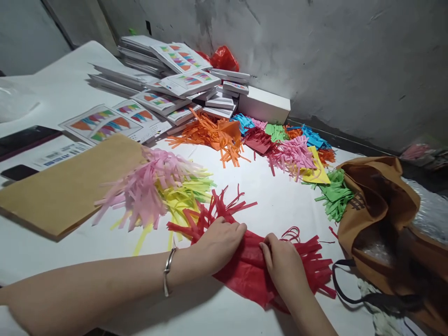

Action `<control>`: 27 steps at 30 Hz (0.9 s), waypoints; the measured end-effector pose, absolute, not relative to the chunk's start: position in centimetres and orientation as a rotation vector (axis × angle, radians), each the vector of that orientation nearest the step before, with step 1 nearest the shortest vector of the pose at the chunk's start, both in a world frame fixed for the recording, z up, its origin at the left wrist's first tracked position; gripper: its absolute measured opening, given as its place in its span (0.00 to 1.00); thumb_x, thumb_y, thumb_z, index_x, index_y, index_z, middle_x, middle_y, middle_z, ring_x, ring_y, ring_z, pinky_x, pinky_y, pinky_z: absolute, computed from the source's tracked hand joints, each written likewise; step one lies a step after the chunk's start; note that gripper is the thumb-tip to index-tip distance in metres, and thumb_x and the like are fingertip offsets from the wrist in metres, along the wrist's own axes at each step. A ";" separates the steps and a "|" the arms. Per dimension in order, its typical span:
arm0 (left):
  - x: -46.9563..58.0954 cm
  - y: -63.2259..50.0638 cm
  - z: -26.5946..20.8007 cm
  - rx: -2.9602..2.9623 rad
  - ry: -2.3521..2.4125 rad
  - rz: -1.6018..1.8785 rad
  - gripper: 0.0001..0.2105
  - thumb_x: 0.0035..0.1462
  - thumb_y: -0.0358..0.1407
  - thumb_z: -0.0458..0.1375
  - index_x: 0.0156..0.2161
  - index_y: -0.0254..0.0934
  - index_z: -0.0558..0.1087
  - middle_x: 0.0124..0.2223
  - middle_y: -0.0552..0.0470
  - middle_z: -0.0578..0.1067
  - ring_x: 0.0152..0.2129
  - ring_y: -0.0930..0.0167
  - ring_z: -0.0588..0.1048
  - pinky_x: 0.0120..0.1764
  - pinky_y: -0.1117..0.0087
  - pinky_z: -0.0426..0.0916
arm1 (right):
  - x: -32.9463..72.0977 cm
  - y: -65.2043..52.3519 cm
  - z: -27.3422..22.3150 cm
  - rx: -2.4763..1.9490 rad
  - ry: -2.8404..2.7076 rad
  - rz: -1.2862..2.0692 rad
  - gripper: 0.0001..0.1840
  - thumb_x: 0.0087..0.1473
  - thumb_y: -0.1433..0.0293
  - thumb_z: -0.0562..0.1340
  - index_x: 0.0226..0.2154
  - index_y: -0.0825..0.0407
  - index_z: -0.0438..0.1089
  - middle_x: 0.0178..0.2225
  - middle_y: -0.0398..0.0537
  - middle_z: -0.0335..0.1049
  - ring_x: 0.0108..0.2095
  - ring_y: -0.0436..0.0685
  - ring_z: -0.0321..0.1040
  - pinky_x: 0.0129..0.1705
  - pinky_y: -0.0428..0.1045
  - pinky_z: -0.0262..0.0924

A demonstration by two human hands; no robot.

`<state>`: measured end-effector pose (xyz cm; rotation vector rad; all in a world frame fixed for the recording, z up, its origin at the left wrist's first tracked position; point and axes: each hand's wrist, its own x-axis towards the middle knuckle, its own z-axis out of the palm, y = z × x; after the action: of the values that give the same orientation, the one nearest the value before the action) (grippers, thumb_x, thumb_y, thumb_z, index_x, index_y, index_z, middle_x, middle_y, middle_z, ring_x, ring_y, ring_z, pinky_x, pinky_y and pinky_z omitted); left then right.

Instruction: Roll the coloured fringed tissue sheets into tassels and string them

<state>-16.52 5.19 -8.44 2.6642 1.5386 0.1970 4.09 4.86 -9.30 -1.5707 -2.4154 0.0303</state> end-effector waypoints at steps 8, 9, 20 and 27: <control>-16.3 5.3 -9.3 2.678 1.560 0.349 0.13 0.61 0.20 0.48 0.29 0.38 0.63 0.25 0.52 0.74 0.20 0.67 0.69 0.37 0.60 0.57 | 4.9 4.5 -9.1 -1.412 -2.340 -0.272 0.10 0.64 0.78 0.55 0.39 0.53 0.70 0.40 0.54 0.74 0.43 0.64 0.69 0.49 0.60 0.54; -16.2 5.3 -9.4 2.681 1.555 0.369 0.13 0.62 0.20 0.47 0.29 0.38 0.63 0.25 0.52 0.74 0.20 0.66 0.69 0.37 0.60 0.57 | 4.8 4.2 -8.9 -1.286 -2.353 -0.286 0.11 0.64 0.78 0.54 0.43 0.54 0.71 0.43 0.55 0.74 0.46 0.65 0.68 0.53 0.61 0.52; -17.7 5.5 -7.7 2.791 1.320 0.600 0.08 0.62 0.37 0.61 0.44 0.38 0.71 0.46 0.46 0.77 0.43 0.59 0.72 0.51 0.54 0.57 | 3.8 2.4 -9.7 -0.933 -2.454 -0.149 0.15 0.59 0.84 0.53 0.38 0.54 0.71 0.33 0.49 0.72 0.34 0.57 0.65 0.46 0.56 0.58; -18.4 5.0 -10.0 2.892 0.985 0.663 0.07 0.62 0.27 0.59 0.32 0.40 0.72 0.33 0.55 0.75 0.34 0.68 0.69 0.54 0.57 0.54 | 3.9 2.3 -9.6 -0.963 -2.533 -0.189 0.14 0.61 0.81 0.51 0.33 0.51 0.67 0.28 0.45 0.66 0.31 0.56 0.61 0.45 0.54 0.56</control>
<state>-18.41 5.04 -10.02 2.8917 0.9849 0.6633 3.94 2.30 -9.55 -0.9631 -2.5331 -0.1893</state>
